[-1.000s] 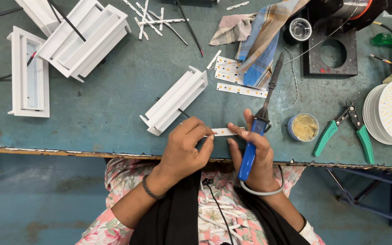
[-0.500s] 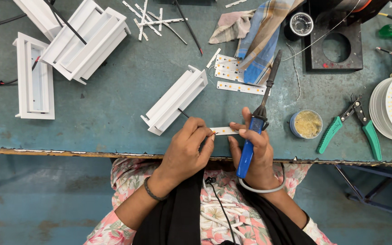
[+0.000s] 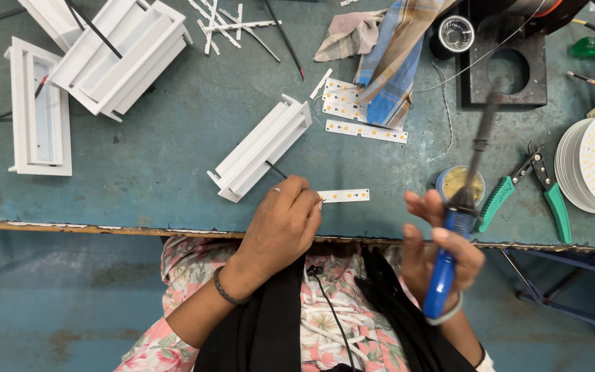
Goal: The person solders wires to LED strip modules using a soldering iron and solder wire. They repeatedly dip the wire ends into a small container of flux, then solder each wire to the LED strip contacts. Completed units are placed aside on the workbench.
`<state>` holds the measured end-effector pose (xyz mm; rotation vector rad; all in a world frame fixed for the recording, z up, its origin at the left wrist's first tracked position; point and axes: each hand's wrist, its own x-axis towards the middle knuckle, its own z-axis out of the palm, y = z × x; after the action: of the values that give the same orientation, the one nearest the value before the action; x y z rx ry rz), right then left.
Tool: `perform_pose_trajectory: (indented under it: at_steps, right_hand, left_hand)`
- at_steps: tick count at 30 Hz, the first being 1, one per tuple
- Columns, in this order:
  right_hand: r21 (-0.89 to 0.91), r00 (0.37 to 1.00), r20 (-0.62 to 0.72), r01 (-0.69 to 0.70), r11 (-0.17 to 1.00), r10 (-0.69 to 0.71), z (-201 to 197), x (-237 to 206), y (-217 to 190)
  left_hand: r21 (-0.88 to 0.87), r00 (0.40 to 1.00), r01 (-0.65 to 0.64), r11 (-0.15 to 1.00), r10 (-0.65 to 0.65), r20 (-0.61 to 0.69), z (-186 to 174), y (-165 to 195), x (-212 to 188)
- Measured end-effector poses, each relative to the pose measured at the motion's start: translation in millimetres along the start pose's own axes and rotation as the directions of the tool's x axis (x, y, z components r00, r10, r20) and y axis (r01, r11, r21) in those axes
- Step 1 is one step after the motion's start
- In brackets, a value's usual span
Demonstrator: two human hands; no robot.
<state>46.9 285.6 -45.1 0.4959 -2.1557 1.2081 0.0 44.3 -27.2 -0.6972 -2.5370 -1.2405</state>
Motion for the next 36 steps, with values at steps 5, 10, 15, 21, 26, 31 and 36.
perform_pose_trajectory:
  at_steps: [5,10,15,21,26,31,36]
  right_hand:
    - [-0.013,0.991,-0.122,-0.050,0.999,0.048,-22,-10,1]
    - [-0.059,0.988,-0.146,-0.057,0.997,0.048,-39,-15,7]
    - [-0.066,0.977,-0.212,-0.052,0.996,0.037,-46,-19,20]
    - [-0.140,0.961,-0.277,-0.031,0.990,-0.009,-51,-16,22]
    - [0.064,0.933,-0.352,-0.053,0.997,0.073,-45,-7,13]
    - [0.243,0.883,-0.429,-0.091,0.966,0.191,-47,0,1]
    - [0.268,0.935,-0.266,-0.163,0.950,0.235,-47,1,-9]
  left_hand:
    - [0.032,1.000,0.006,0.999,-0.006,0.009,1,-1,0]
    - [0.042,1.000,0.016,0.999,-0.017,0.025,2,-3,0]
    - [0.057,1.000,-0.017,0.998,0.016,0.018,3,-5,0]
    - [0.076,0.999,-0.009,0.997,0.006,0.038,4,-6,-1]
    - [0.072,0.999,-0.008,0.997,0.005,0.044,4,-6,-1]
    - [0.074,0.998,0.012,0.997,-0.017,0.063,5,-7,0]
    - [0.087,0.999,0.002,0.996,-0.006,0.044,7,-8,2]
